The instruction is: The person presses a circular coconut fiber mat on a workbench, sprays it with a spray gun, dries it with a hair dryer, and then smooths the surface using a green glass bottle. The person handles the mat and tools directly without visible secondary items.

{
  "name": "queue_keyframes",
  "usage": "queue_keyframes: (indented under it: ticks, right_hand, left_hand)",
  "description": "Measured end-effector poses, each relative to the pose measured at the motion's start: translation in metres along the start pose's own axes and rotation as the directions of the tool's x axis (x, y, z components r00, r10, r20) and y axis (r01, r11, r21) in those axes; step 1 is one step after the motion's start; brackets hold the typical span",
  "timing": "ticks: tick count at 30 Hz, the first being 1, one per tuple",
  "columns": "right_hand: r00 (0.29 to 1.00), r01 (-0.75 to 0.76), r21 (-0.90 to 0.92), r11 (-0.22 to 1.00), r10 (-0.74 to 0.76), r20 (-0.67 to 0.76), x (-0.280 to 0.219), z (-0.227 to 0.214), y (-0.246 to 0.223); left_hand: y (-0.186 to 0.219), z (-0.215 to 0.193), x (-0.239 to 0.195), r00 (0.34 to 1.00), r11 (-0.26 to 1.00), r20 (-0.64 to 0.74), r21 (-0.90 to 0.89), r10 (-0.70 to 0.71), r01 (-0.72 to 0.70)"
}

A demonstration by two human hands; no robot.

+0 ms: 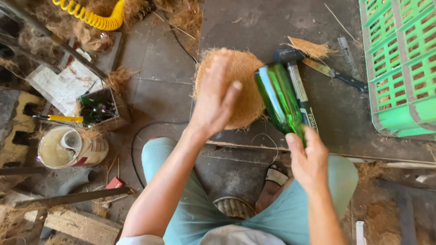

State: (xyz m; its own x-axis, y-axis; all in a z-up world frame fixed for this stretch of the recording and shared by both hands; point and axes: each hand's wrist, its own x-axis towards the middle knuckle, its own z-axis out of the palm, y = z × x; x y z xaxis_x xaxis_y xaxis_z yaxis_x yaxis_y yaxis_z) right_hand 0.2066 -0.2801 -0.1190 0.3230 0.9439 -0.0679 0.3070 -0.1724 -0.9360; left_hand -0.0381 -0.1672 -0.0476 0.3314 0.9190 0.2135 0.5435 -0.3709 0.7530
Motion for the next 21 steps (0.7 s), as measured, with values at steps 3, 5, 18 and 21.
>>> queue_keyframes:
  ticks: [3,5,18,21]
  right_hand:
    - [0.888,0.447,-0.408,0.796,-0.448,0.099,0.003,-0.018,-0.043]
    - [0.907,0.421,-0.421,0.803,-0.375,0.191,-0.002,-0.017,-0.057]
    - [0.946,0.011,-0.587,0.810,0.181,0.268,0.080,-0.033,-0.083]
    - [0.923,0.028,-0.076,0.997,0.003,0.386,0.075,-0.029,-0.056]
  left_hand:
    - [0.007,-0.004,-0.014,0.888,0.980,-0.440,-0.075,0.131,-0.182]
    - [0.012,-0.002,-0.030,0.883,0.962,-0.384,0.064,0.270,-0.266]
    - [0.016,0.037,0.087,0.957,0.914,0.096,0.283,0.274,-0.290]
    - [0.023,0.022,0.083,0.959,0.975,0.184,-0.090,0.215,-0.201]
